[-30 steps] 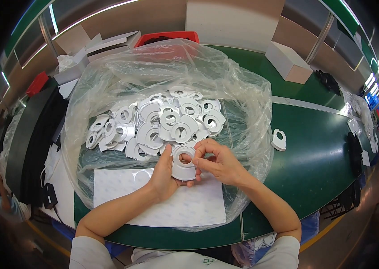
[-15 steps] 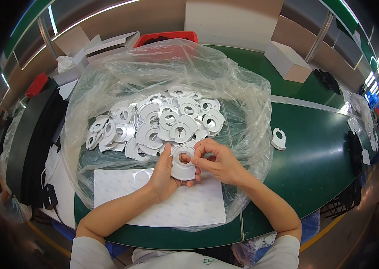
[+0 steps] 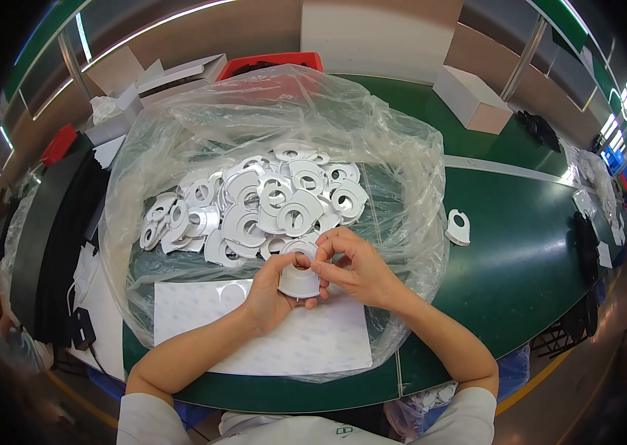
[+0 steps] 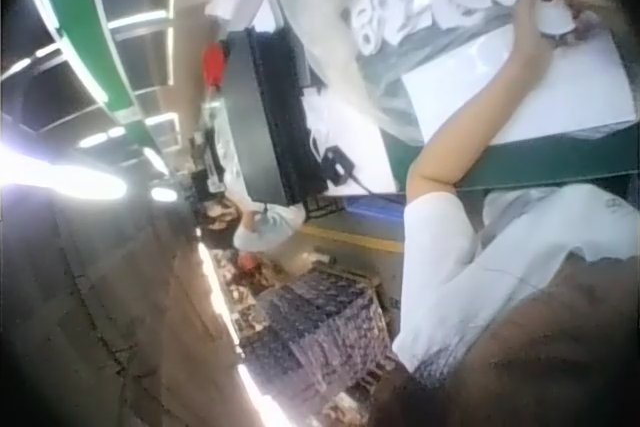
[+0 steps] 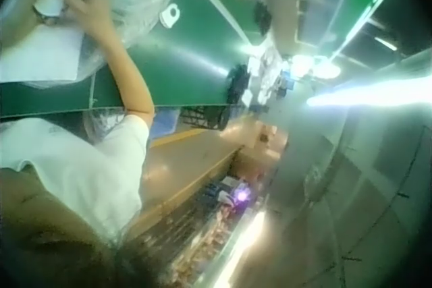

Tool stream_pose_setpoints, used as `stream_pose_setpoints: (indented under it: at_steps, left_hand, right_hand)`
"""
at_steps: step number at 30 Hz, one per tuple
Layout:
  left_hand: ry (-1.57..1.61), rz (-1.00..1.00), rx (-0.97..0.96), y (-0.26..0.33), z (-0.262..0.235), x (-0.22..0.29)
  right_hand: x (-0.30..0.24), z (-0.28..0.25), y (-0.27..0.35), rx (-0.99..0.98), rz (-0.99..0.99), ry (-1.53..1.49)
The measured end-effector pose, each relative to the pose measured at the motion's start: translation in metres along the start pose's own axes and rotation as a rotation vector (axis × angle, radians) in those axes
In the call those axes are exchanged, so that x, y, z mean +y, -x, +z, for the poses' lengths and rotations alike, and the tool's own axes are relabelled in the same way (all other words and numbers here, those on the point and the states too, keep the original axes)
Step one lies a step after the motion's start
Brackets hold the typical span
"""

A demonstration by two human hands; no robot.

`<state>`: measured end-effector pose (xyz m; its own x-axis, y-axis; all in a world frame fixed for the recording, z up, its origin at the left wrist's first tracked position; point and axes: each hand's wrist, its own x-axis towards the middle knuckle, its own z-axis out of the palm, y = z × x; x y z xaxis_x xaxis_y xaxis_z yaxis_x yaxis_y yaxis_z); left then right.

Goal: The person peels circular adhesive labels from a sheet and applies them by hand to white circular components.

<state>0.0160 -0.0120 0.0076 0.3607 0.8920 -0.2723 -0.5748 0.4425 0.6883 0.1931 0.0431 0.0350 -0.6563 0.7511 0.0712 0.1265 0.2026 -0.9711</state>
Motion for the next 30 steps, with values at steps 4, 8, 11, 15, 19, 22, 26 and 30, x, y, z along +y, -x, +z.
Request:
stream_pose_setpoints:
  at_steps: [4,8,11,15,19,22,26,30]
  left_hand:
    - [-0.1,0.029,0.008,-0.0024,-0.0021,-0.002]
    - [-0.061,0.022,-0.009,-0.0036,-0.0034,-0.003]
    - [-0.053,0.026,-0.018,-0.0025,-0.0043,-0.0033]
    - [-0.053,0.043,-0.027,-0.0008,-0.0039,-0.0038]
    - [-0.06,0.052,-0.037,0.0004,-0.0026,-0.0037]
    - [-0.09,0.072,-0.033,0.0019,-0.0016,-0.0053]
    - [-0.133,0.075,-0.07,0.001,-0.0041,-0.0081]
    - [-0.156,0.099,-0.05,0.0052,0.0024,-0.007]
  right_hand:
    - [0.0001,0.0002,-0.0015,-0.005,-0.001,-0.01]
    - [0.0,-0.0005,-0.0003,-0.001,0.009,0.005]
    - [0.0017,0.0008,-0.0005,0.009,-0.006,0.052]
    - [0.0026,0.0009,0.0001,0.014,0.013,0.058]
    - [0.0041,0.0033,-0.0008,0.153,-0.122,0.194]
    - [0.0047,0.0003,-0.0054,0.245,-0.08,-0.032]
    - [0.0072,-0.0026,-0.0033,0.229,0.068,-0.08]
    - [0.0021,-0.0006,-0.0005,0.221,0.129,0.003]
